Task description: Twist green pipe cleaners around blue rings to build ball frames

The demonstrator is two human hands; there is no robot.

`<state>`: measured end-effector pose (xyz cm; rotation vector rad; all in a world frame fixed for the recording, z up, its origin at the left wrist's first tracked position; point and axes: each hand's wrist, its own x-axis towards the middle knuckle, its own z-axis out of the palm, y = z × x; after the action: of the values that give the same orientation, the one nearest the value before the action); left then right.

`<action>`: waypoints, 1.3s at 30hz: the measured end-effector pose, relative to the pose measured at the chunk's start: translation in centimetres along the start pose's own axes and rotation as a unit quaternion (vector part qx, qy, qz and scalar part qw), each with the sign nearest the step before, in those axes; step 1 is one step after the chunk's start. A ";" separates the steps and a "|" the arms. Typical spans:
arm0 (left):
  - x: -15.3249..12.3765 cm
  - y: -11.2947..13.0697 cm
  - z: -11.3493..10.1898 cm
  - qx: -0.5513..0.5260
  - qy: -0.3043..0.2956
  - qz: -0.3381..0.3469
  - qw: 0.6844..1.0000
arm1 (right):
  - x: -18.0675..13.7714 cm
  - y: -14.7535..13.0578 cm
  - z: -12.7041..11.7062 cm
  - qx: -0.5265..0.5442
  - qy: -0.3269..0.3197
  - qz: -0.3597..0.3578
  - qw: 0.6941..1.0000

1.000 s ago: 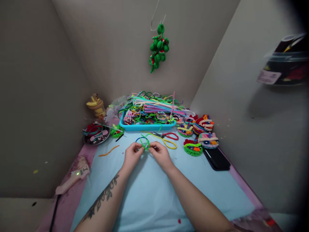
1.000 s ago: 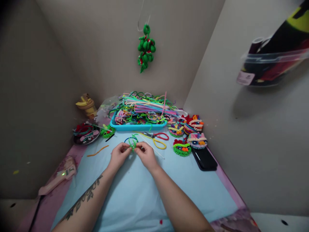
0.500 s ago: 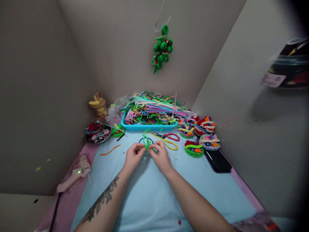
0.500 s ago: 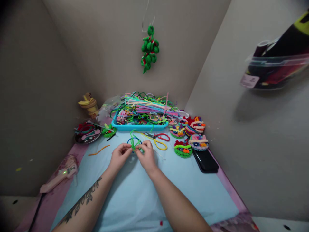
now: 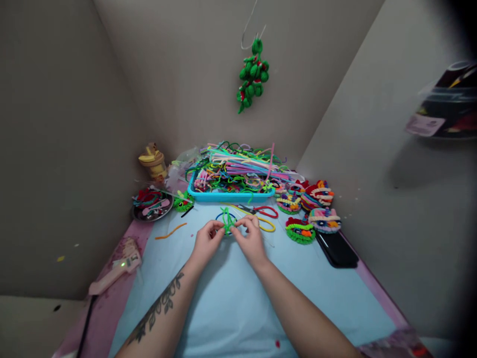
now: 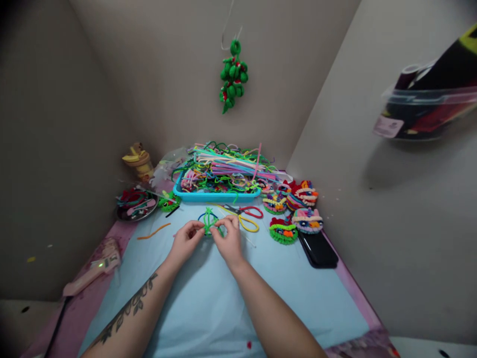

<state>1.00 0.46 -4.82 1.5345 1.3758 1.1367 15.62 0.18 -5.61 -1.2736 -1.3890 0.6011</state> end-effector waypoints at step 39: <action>0.2 0.8 0.1 -0.213 0.050 -0.109 0.970 | 1.2 1.7 -1.2 -0.053 0.026 -0.050 0.997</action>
<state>1.37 0.54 -4.09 1.0076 1.2304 1.2834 17.53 1.41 -6.35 -1.2870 -1.4469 0.4281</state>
